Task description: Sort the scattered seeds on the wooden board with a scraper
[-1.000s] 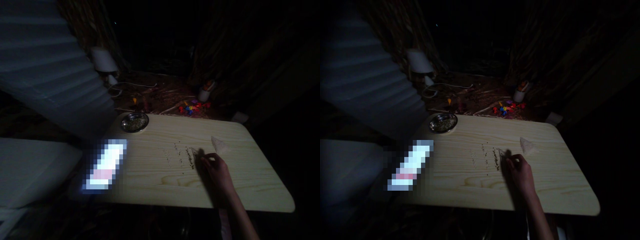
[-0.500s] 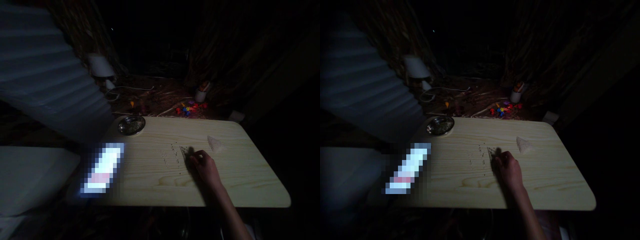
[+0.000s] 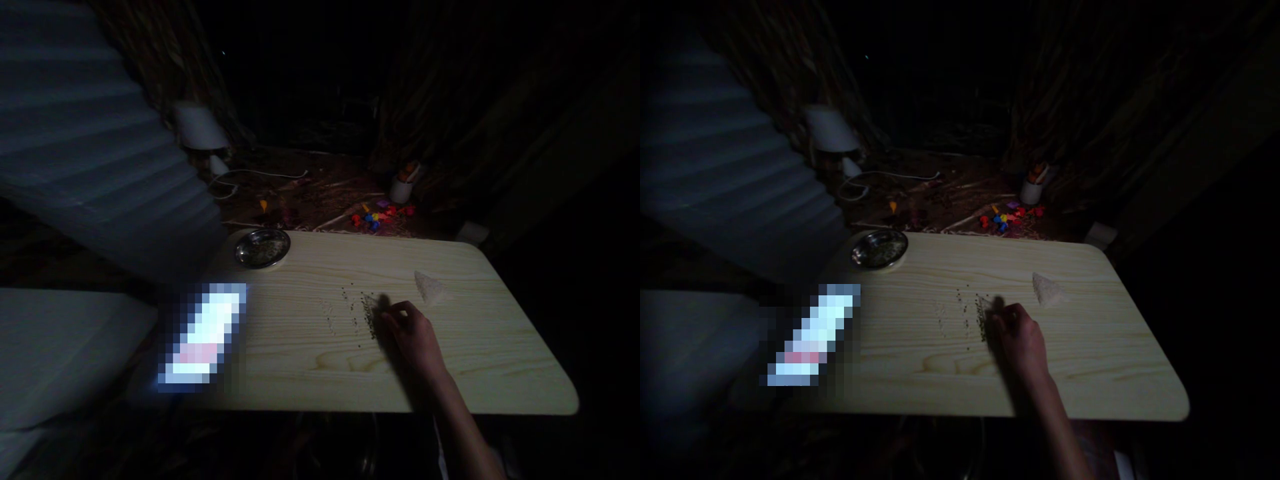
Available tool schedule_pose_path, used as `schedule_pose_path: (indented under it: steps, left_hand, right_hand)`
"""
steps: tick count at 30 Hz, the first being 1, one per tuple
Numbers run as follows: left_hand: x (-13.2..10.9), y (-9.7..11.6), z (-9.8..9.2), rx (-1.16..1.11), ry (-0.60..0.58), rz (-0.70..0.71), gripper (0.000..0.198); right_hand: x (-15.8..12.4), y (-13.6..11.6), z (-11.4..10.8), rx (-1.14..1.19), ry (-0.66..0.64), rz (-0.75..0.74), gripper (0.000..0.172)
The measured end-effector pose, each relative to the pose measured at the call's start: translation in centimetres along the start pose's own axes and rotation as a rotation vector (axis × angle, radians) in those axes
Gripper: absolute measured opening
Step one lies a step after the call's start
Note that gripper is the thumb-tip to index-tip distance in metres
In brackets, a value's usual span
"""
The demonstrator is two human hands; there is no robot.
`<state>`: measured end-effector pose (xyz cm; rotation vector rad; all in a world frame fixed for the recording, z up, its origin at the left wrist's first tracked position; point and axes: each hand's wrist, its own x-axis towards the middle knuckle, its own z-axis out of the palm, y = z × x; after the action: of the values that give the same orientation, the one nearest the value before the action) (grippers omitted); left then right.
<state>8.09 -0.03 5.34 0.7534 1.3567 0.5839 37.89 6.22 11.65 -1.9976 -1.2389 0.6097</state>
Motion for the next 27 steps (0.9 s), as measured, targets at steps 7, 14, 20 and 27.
schedule_pose_path:
  steps: [7,14,20,27]
  left_hand:
    - [0.2,0.1,-0.1,-0.007,-0.059,-0.054,0.028]
    - [0.4,0.3,0.4,-0.028,-0.046,-0.022,0.03]
    - [0.3,0.2,0.3,-0.05,-0.026,0.02,0.031]
    - [0.2,0.3,0.5,-0.053,-0.041,0.016,0.034]
  right_hand:
    - [0.1,1.0,-1.4,0.005,0.022,0.028,0.031]
    - [0.1,0.3,-0.5,0.027,-0.005,-0.001,0.03]
    - [0.1,-0.1,0.4,0.024,-0.018,-0.024,0.026]
    - [-0.2,0.8,-1.2,0.042,-0.019,0.01,0.033]
